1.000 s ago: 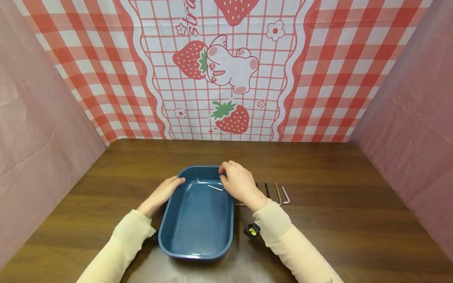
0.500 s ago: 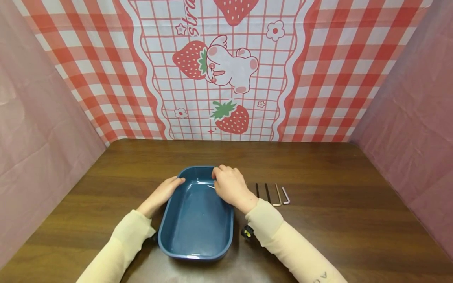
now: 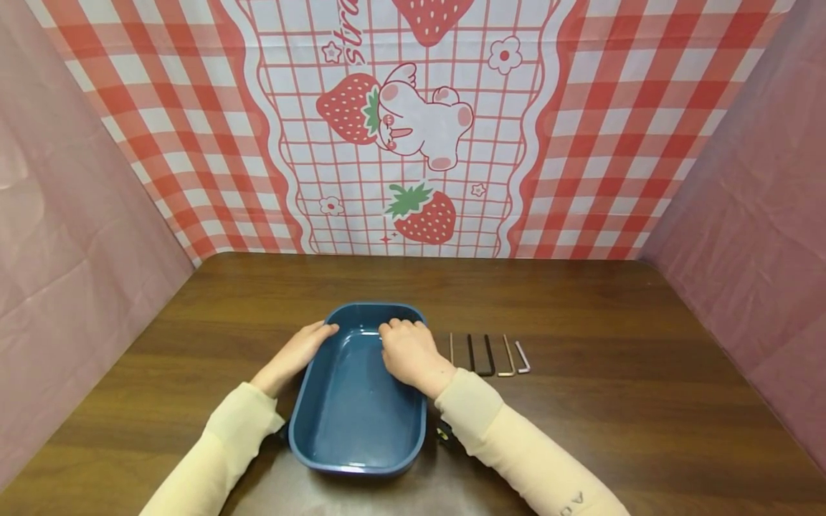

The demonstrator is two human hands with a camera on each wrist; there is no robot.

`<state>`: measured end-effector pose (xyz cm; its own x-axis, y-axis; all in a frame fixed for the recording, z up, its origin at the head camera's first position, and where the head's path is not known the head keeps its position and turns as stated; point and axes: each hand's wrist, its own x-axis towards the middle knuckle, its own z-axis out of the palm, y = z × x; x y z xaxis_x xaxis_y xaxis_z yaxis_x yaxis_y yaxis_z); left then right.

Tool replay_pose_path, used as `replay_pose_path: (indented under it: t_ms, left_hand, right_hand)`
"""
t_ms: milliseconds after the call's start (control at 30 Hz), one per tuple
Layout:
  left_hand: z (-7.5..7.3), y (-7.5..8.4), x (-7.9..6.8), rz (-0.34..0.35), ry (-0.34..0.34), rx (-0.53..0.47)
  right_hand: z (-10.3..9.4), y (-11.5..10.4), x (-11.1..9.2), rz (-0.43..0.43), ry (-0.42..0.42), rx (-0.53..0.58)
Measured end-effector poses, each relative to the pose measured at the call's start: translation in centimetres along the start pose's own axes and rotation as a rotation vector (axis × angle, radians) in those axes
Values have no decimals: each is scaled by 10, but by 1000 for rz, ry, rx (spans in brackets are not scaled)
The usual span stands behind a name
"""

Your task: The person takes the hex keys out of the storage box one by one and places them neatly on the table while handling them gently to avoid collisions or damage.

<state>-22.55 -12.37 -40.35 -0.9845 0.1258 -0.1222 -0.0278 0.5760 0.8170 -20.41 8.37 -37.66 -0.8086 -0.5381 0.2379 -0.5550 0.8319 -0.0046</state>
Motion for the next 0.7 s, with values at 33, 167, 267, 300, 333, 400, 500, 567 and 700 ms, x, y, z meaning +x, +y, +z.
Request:
replay_pose_path:
  t_ms: [33,167,267,300,333,400,500,567,700]
  left_hand:
    - [0,0,0,3,0,4]
    - [1,0,-1,1,-5,-6]
    - [0,0,-1,-5,-6,-18]
    - [1,0,-1,-2,-6,-12]
    - [1,0,-1,-3,-5,-12]
    - [1,0,-1,-2,-4,-11]
    - [1,1,-1,1,0,-6]
    - [1,1,-1,1,0,-10]
    - [1,0,-1,9,-2,-5]
  right_hand:
    - [1,0,0,-3,-2,-16]
    - [4,-1,-2,-25,-9,-80]
    - [6,-1,-3,-52,-5,-133]
    - [7,-1,-3,-62,0,-150]
    - [7,-1,-3,-71,6,-162]
    - [8,-1,-4,-86,18,-182]
    - [8,-1,-4,-104,36,-192]
    - [8,0,-4,-115,46,-195]
    - [8,-1,-5,-137,51,-202]
